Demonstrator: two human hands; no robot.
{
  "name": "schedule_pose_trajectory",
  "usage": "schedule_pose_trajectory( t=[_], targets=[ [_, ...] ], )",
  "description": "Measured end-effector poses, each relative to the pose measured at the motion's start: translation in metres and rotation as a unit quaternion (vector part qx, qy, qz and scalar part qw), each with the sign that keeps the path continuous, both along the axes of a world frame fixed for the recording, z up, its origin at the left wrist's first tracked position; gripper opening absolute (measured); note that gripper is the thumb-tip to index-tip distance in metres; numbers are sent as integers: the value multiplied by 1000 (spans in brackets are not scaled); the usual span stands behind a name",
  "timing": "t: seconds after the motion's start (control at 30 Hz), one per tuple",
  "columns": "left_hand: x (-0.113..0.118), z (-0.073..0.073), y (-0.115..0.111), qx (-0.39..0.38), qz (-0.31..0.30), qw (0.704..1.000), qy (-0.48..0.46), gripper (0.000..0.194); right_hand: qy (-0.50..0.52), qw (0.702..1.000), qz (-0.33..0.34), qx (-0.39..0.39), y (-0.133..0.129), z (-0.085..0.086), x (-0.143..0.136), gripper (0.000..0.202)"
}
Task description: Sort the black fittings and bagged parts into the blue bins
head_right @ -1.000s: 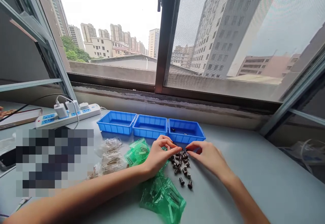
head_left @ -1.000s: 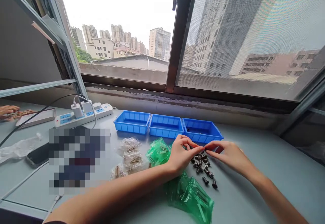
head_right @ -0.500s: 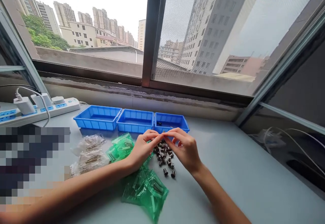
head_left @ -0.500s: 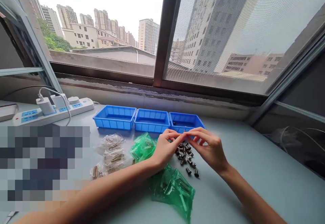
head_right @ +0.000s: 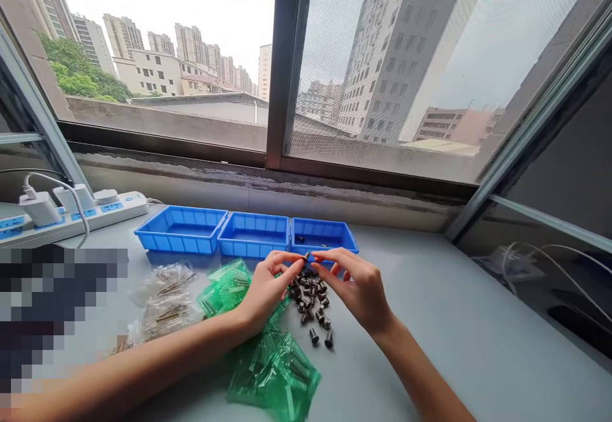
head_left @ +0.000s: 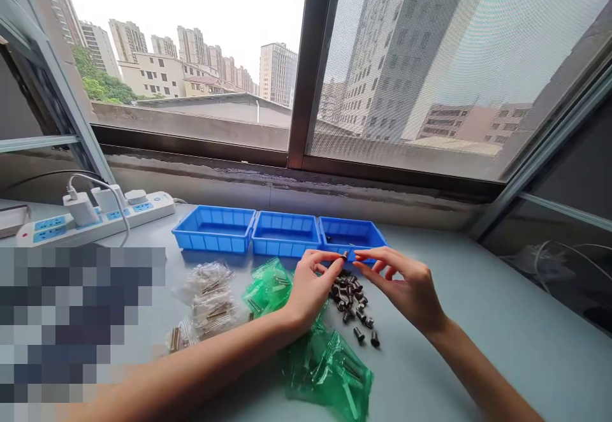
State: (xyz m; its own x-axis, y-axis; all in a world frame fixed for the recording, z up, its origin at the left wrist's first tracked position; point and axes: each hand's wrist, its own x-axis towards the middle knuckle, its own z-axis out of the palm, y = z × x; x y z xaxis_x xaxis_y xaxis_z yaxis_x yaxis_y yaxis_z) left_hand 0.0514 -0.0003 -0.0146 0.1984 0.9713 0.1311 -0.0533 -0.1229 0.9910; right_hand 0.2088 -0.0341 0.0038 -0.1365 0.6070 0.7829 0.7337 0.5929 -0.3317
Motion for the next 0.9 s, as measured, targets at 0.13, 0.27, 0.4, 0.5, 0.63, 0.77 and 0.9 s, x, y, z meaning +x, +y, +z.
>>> schedule_pose_trajectory(
  t=[0.13,0.27,0.4,0.5,0.63,0.77,0.9],
  targets=[
    [0,1,1,-4,-6,1000,17,23,7,995,-1,-98,6,-3,7,22],
    [-1,2,2,-1,-12,1000,29,22,-29,978,38,-203,12,-11,8,21],
    [-1,2,3,6,-13,1000,17,22,-57,968,40,-240,14,-14,7,20],
    [-1,0,3,10,-18,1000,4,21,-108,959,40,-257,11,-13,5,17],
    [-1,-1,2,20,-26,999,3,21,-134,952,38,-273,6,-9,3,14],
    [-2,-3,3,29,-24,999,4,23,-142,945,40,-293,5,-9,-1,16],
    [-1,-4,4,29,-28,999,4,25,-131,941,36,-310,6,-11,-2,14]
  ],
)
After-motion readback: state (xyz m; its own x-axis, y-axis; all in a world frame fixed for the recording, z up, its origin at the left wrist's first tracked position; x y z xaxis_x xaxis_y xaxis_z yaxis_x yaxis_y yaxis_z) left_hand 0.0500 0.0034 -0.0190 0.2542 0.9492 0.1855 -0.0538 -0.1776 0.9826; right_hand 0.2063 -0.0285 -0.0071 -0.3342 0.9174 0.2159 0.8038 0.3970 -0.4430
